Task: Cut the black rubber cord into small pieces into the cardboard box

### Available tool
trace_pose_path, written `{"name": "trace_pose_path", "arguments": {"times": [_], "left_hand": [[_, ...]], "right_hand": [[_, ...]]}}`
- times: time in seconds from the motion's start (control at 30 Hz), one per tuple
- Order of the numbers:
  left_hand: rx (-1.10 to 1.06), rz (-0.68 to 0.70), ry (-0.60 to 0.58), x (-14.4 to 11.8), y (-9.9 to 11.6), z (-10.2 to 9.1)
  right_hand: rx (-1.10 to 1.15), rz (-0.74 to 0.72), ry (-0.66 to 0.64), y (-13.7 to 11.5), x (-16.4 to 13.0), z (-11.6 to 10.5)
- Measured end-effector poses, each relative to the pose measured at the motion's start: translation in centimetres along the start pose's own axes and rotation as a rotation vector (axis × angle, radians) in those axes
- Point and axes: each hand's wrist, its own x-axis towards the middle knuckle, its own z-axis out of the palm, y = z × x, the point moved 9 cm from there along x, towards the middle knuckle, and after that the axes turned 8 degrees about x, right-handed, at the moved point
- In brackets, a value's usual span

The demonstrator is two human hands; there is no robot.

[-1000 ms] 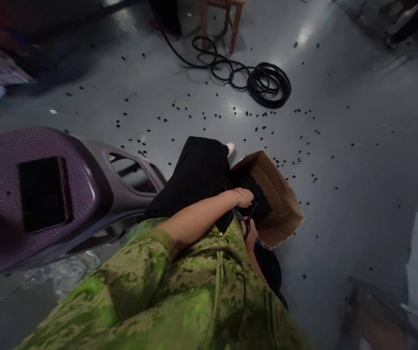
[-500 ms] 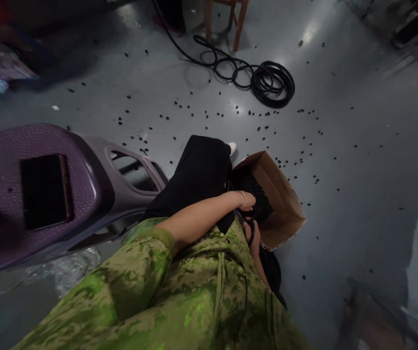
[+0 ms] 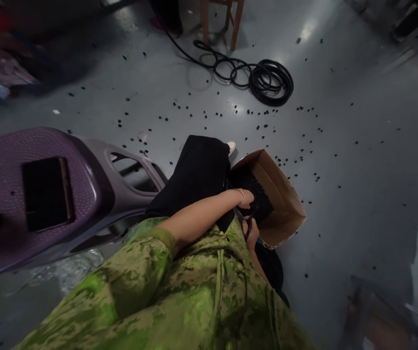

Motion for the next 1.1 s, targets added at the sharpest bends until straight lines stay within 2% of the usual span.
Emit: {"name": "trace_pose_path", "arguments": {"times": [0.2,0.67,0.97,1.1], "left_hand": [[0.013,-0.042,0.063,0.3,-0.8,-0.3],[0.033,-0.089,0.022,0.2,-1.2,-0.1],[0.000,-0.090,0.088,0.0,-1.1,-0.8],[-0.009,-0.104,0.095,-0.5,-1.1,-1.1]], "right_hand": [[-0.022,-0.010,0.042,-0.1,-0.1,-0.2],[-0.017,0.019,0.053,0.1,-0.1,-0.4],[0.158,0.127,-0.088,-1.2,-0.6,-0.3],[0.117,0.219,-0.153,-1.6,-0.8,-0.2]]}}
